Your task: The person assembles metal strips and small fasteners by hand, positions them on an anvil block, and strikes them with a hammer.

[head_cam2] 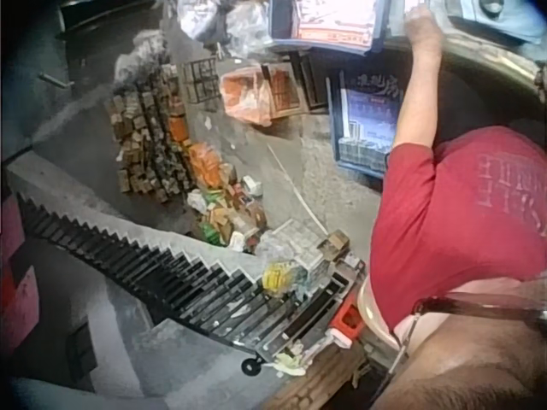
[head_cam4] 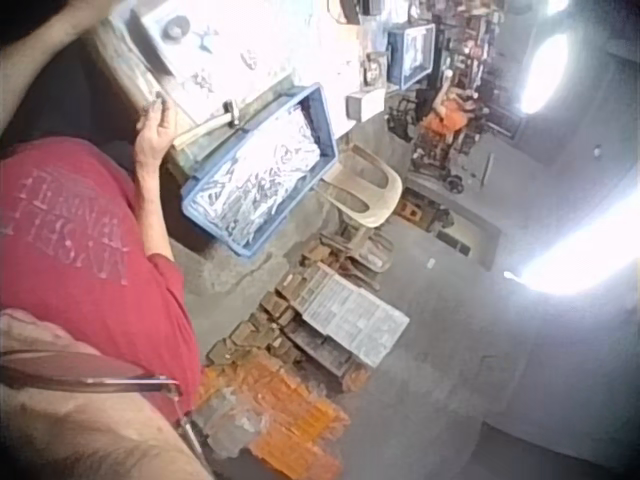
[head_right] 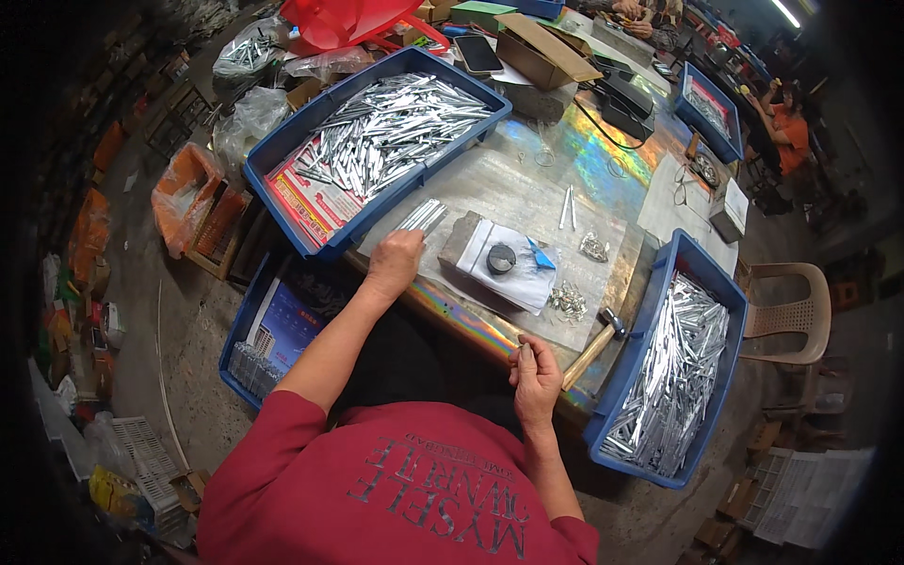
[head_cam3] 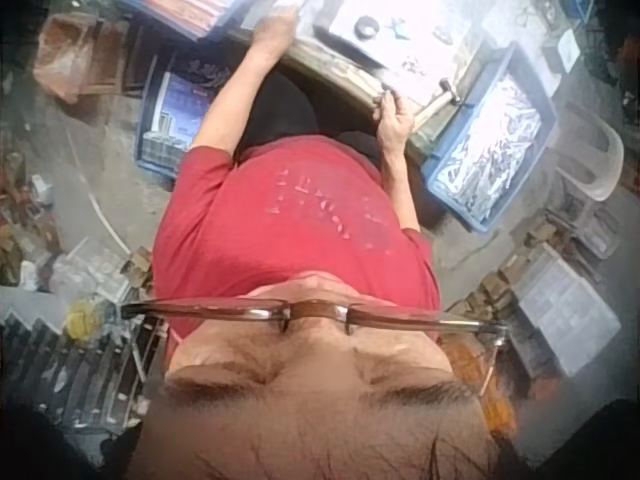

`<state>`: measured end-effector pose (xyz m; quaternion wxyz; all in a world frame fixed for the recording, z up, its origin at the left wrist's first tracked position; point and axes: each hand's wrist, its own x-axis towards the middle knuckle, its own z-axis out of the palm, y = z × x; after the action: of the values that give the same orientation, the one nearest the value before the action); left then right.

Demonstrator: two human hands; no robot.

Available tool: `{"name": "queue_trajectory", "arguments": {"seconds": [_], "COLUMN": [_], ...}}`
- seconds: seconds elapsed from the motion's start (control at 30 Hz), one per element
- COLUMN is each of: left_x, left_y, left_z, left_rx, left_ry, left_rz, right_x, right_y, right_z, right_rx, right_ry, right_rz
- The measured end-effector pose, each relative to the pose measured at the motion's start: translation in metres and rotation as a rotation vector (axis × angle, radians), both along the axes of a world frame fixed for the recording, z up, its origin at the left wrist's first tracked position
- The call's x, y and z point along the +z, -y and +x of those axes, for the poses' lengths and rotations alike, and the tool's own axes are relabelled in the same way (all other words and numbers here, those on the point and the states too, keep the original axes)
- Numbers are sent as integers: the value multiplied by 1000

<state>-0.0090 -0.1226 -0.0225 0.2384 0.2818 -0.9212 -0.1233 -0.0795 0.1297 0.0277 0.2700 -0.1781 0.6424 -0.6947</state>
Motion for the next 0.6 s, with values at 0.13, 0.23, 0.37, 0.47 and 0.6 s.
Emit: {"name": "queue_trajectory", "arguments": {"seconds": [0.13, 0.23, 0.37, 0.47, 0.6], "left_x": [0, 0, 18, 52, 76], "left_y": [1, 0, -6, -2, 41], "left_z": [-6, -7, 0, 11, 33], "left_rx": [49, 97, 101, 64, 119], "left_ry": [33, 49, -41, -139, -266], "left_rz": [-41, -26, -26, -41, -74], "right_x": [-3, -4, -8, -11, -14], "right_y": [-3, -5, -5, -7, -11], "right_z": [0, -1, -1, -3, -5], "right_rx": [6, 2, 7, 13, 11], "right_ry": [-3, -2, -3, -11, -21], "right_rz": [42, 64, 69, 74, 78]}}
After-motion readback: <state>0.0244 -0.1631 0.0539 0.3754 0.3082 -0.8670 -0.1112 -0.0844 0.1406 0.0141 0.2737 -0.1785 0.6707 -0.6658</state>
